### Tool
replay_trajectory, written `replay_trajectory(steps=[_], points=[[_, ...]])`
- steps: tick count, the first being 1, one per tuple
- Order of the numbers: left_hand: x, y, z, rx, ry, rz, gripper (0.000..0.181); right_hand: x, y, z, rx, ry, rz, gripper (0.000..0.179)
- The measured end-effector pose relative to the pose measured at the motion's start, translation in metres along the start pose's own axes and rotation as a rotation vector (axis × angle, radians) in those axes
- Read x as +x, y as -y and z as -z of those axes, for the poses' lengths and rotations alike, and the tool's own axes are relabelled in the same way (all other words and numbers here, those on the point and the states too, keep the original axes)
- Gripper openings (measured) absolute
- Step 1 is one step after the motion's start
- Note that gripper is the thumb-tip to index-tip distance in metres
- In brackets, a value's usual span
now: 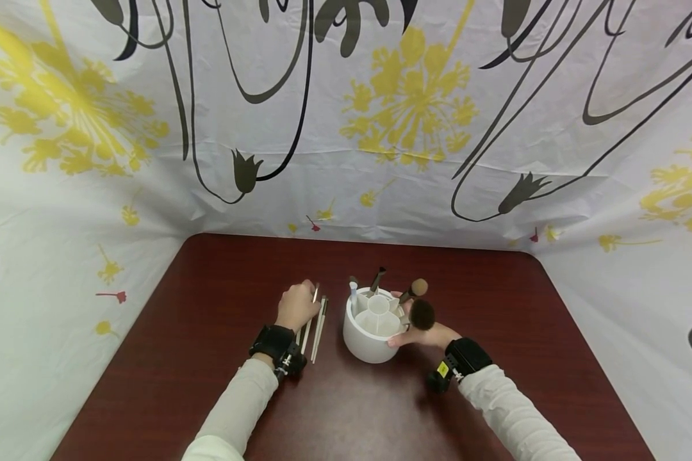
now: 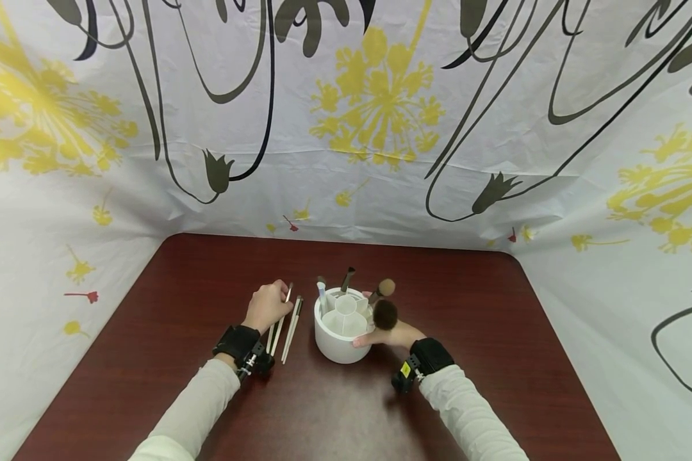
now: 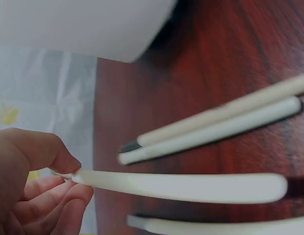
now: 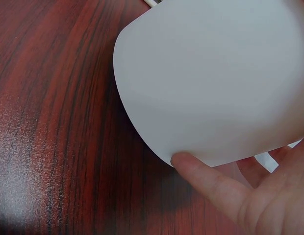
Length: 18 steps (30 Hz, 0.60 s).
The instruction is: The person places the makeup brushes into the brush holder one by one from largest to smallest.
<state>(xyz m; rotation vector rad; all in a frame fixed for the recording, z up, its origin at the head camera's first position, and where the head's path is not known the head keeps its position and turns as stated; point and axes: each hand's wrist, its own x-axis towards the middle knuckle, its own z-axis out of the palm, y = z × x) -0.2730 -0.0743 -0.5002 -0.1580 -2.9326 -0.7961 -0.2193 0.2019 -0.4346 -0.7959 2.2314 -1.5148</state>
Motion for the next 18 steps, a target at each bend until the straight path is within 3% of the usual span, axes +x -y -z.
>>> replay_trajectory(steps=[11, 18], points=[[-0.003, -0.018, 0.014, -0.086, -0.028, -0.022, 0.024, -0.001, 0.003, 0.000, -0.039, 0.004, 0.000, 0.092], [-0.004, -0.029, 0.027, -0.132, -0.065, -0.045, 0.026, -0.002, 0.003, 0.001, -0.007, 0.008, -0.010, 0.094]])
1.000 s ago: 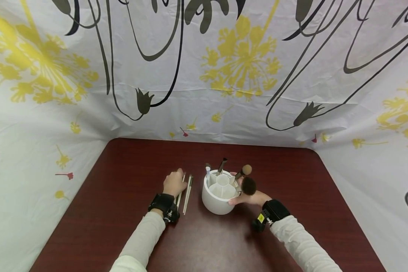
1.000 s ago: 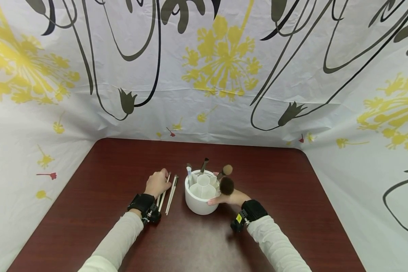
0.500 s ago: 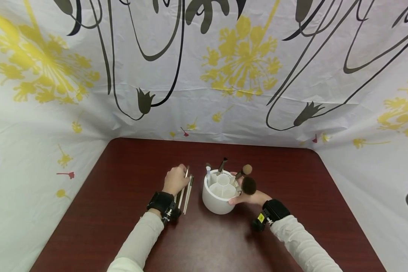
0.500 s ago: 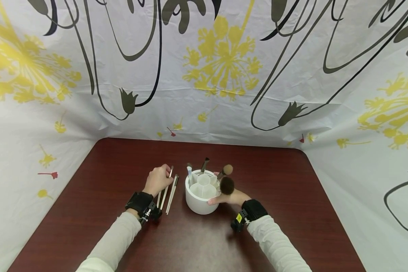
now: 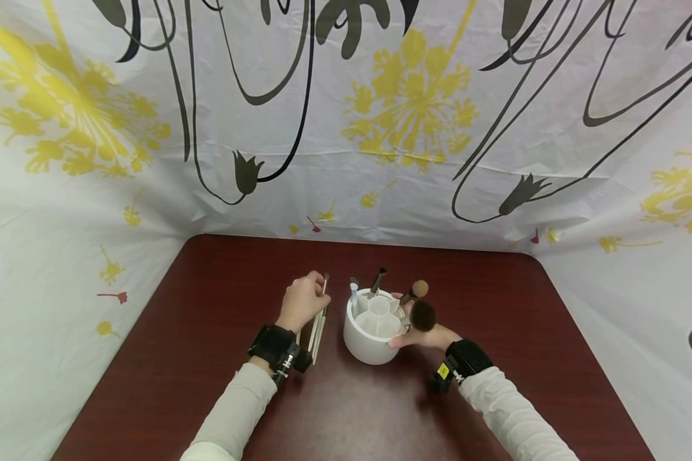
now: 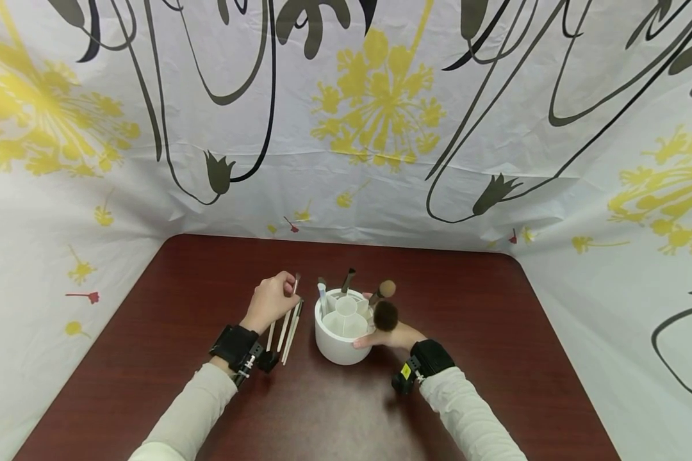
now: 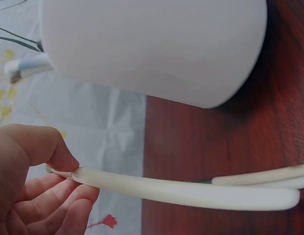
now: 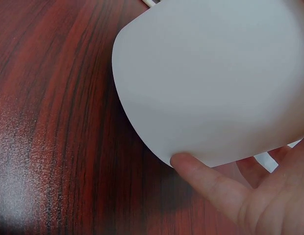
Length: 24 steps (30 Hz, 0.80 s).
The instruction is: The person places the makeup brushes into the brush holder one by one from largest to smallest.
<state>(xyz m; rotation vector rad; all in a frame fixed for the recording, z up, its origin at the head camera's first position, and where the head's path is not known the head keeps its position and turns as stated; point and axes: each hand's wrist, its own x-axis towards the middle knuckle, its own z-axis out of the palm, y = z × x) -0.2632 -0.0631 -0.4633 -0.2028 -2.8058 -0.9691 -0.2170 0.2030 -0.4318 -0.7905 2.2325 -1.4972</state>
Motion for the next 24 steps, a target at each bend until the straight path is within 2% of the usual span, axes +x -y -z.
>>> replay_trajectory(steps=[6, 16, 24], points=[[-0.001, -0.010, 0.009, -0.027, -0.015, -0.051, 0.028, -0.001, -0.001, 0.000, -0.001, -0.006, 0.001, 0.095], [-0.003, -0.033, 0.029, -0.088, -0.089, -0.155, 0.025, 0.000, 0.000, 0.000, -0.021, 0.000, 0.017, 0.091], [-0.006, -0.048, 0.043, -0.180, -0.086, -0.187, 0.024, 0.001, -0.004, 0.000, -0.028, -0.023, 0.050, 0.093]])
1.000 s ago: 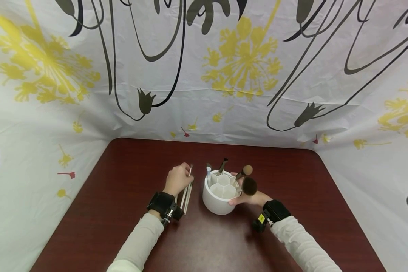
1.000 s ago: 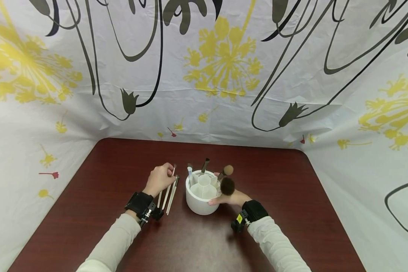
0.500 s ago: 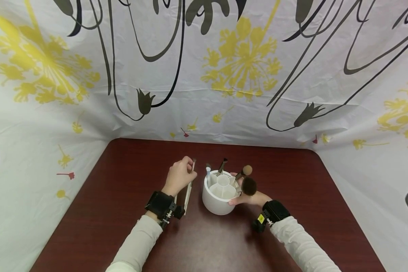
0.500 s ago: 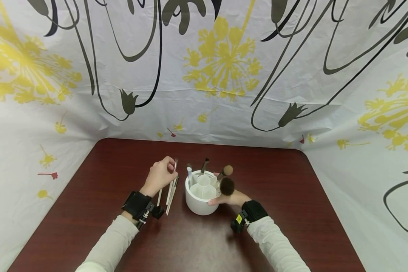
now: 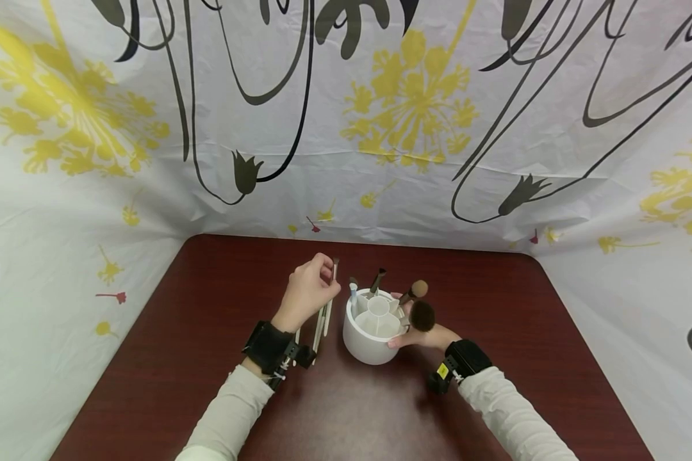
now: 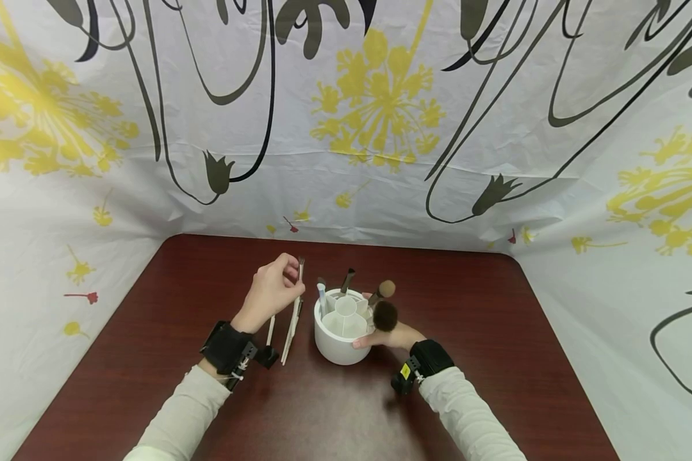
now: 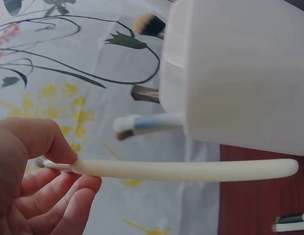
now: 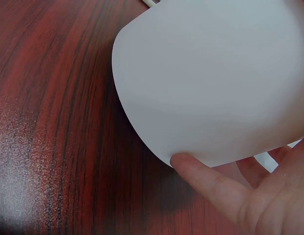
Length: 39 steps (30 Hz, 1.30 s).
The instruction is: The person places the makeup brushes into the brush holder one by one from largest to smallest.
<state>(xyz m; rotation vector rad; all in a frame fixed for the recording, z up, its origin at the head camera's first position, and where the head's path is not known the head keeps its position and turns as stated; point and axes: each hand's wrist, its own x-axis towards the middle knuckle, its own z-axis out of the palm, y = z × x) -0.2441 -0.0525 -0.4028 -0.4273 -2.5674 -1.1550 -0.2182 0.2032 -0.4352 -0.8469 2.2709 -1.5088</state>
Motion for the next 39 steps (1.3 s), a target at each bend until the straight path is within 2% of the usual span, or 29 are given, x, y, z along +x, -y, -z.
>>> replay_trajectory(steps=[14, 22, 32, 39], points=[[0.001, -0.026, 0.008, -0.037, -0.022, -0.047, 0.025, -0.001, -0.001, -0.001, -0.034, -0.007, 0.059, 0.090], [0.001, -0.037, 0.011, -0.096, -0.104, -0.132, 0.026, -0.001, 0.001, -0.001, -0.037, -0.005, 0.057, 0.088], [0.002, -0.032, -0.003, -0.147, -0.126, -0.131, 0.025, -0.001, 0.000, -0.001, -0.018, 0.006, -0.004, 0.090], [0.001, -0.025, -0.010, -0.151, -0.126, -0.117, 0.025, 0.000, -0.001, 0.000, -0.018, 0.004, 0.003, 0.088]])
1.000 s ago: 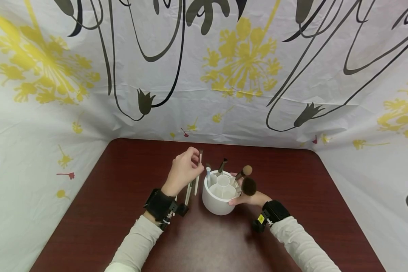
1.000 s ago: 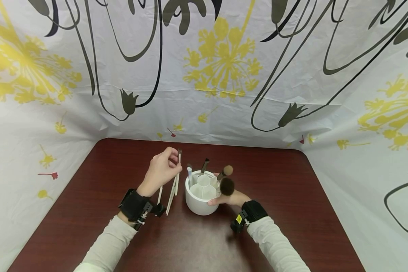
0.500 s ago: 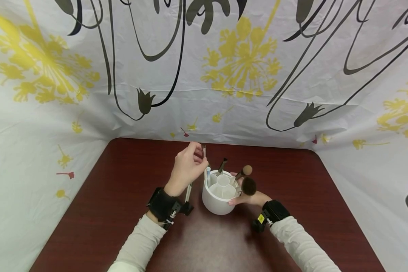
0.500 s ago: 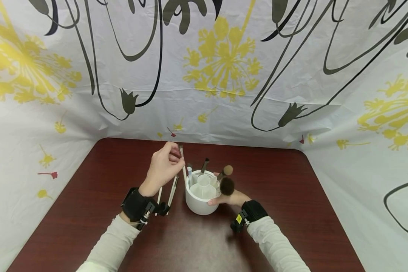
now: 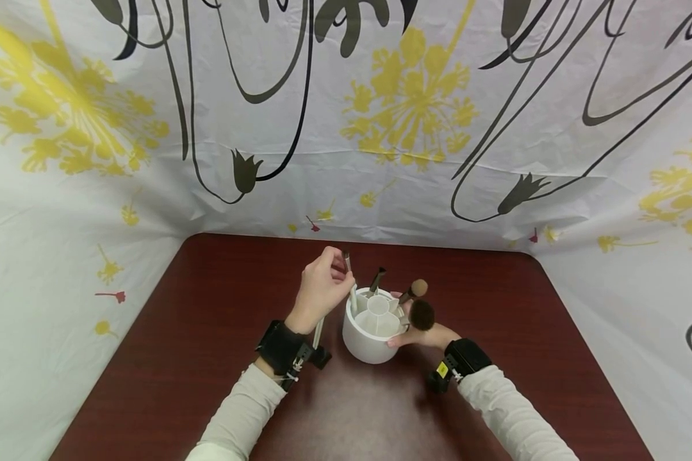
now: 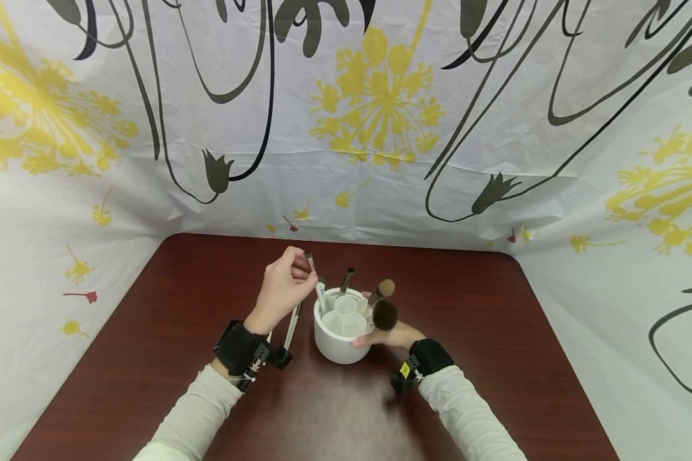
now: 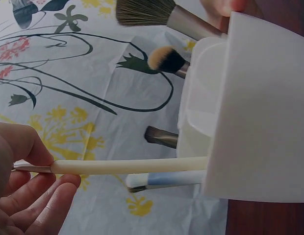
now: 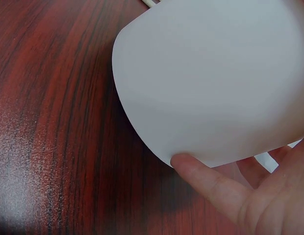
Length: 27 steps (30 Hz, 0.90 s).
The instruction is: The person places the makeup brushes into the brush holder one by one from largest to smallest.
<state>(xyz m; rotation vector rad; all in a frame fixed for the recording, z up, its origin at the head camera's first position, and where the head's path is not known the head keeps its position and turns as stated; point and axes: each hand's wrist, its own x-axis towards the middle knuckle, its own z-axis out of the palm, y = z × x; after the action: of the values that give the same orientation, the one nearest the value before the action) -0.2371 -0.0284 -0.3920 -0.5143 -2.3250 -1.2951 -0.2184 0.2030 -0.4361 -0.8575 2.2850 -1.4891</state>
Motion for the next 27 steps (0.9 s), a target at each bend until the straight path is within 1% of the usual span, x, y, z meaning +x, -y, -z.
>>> replay_trajectory(steps=[5, 13, 19, 27], points=[[-0.004, 0.008, -0.006, 0.029, 0.007, 0.002, 0.026, 0.001, -0.001, 0.000, -0.008, -0.004, 0.020, 0.089], [-0.011, 0.017, -0.017, 0.038, 0.050, 0.064, 0.024, 0.001, -0.001, -0.001, -0.030, -0.021, 0.016, 0.089], [-0.015, 0.021, -0.020, 0.061, 0.079, 0.075, 0.022, 0.001, 0.000, -0.001, -0.038, -0.014, 0.038, 0.087], [-0.021, 0.021, -0.021, 0.079, 0.107, 0.105, 0.022, 0.001, 0.001, 0.000, -0.004, -0.004, -0.005, 0.089]])
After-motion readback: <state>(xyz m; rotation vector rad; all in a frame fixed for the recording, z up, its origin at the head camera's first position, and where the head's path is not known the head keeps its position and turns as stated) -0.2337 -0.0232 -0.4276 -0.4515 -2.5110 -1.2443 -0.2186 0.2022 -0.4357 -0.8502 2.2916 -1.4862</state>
